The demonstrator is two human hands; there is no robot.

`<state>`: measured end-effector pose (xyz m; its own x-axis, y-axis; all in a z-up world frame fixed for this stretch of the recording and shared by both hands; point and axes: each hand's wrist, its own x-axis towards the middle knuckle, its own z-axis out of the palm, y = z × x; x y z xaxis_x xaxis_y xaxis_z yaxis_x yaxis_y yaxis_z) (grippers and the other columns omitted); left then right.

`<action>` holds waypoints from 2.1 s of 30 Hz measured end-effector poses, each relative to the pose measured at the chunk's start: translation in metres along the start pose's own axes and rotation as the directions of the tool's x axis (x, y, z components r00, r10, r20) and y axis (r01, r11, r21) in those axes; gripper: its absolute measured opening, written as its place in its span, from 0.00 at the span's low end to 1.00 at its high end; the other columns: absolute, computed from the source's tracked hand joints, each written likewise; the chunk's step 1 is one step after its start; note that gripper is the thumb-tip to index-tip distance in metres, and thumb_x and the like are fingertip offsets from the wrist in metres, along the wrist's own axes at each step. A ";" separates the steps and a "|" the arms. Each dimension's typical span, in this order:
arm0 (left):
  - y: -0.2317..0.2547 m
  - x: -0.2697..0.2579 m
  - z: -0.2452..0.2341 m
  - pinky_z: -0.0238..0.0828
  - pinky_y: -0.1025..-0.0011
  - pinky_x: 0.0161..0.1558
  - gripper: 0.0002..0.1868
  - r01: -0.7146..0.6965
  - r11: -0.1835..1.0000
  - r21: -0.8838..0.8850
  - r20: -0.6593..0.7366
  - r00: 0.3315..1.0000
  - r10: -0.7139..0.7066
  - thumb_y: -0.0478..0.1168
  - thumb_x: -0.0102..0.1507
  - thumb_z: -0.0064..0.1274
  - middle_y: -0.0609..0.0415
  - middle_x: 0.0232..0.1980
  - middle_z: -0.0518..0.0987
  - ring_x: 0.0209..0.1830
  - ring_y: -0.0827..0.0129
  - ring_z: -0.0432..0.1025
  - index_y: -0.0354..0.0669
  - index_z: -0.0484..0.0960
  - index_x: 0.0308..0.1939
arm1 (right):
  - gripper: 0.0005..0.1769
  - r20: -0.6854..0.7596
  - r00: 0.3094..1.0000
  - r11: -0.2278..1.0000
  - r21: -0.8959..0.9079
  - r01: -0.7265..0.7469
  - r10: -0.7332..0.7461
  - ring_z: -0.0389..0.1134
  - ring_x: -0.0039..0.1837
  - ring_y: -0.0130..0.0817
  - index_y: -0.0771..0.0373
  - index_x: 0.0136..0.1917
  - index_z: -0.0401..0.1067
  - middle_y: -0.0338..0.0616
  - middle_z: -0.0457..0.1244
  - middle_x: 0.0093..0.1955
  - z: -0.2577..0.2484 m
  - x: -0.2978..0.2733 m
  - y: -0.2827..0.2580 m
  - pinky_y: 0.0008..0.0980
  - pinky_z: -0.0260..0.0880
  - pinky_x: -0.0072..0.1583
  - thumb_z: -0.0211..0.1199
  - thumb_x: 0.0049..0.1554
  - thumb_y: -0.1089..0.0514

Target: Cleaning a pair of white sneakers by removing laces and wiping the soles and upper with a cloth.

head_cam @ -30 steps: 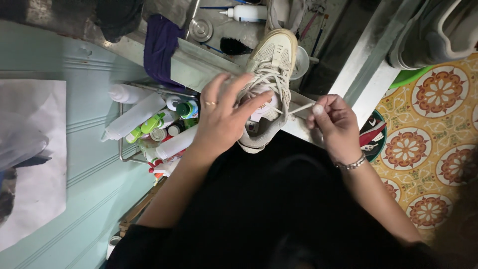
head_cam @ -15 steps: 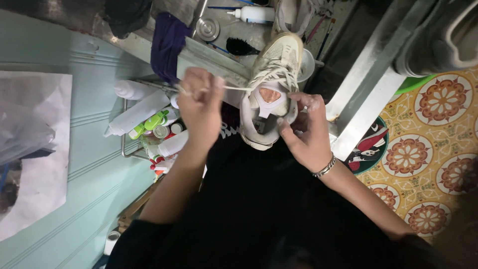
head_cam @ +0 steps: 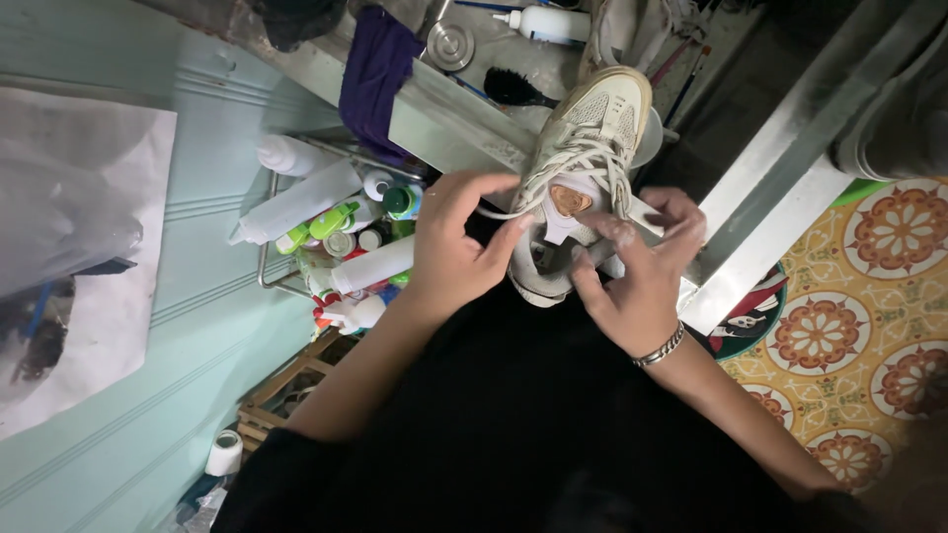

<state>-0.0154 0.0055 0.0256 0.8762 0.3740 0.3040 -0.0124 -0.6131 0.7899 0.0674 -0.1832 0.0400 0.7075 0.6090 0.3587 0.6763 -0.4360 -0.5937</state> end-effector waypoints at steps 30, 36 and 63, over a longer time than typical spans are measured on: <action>-0.014 0.024 -0.024 0.76 0.55 0.54 0.22 0.413 0.810 -0.417 0.098 0.906 -0.411 0.33 0.69 0.51 0.39 0.56 0.82 0.54 0.52 0.78 0.37 0.71 0.68 | 0.20 0.133 0.990 0.990 0.135 0.032 -0.051 0.61 0.57 0.47 0.60 0.56 0.77 0.46 0.64 0.56 0.015 0.006 0.010 0.45 0.53 0.63 0.62 0.48 0.63; -0.005 0.012 -0.020 0.66 0.62 0.55 0.15 0.005 0.970 0.241 -0.096 0.995 0.018 0.36 0.66 0.61 0.44 0.50 0.75 0.52 0.56 0.70 0.42 0.77 0.56 | 0.08 0.090 0.993 0.993 0.085 -0.080 0.072 0.63 0.53 0.37 0.55 0.49 0.78 0.37 0.67 0.48 0.025 0.016 0.000 0.39 0.53 0.60 0.73 0.59 0.53; -0.027 0.012 0.005 0.68 0.58 0.52 0.06 -0.194 0.979 -0.060 0.263 0.943 0.203 0.35 0.69 0.50 0.47 0.49 0.74 0.50 0.50 0.72 0.39 0.71 0.48 | 0.10 0.134 0.982 0.989 0.086 0.120 -0.131 0.62 0.52 0.44 0.60 0.50 0.67 0.40 0.63 0.48 0.042 0.016 0.017 0.44 0.52 0.58 0.68 0.60 0.62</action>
<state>-0.0019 0.0230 0.0054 0.9506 0.0450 0.3071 -0.2113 -0.6308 0.7466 0.0820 -0.1529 0.0054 0.5790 0.7441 0.3333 0.7359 -0.3010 -0.6065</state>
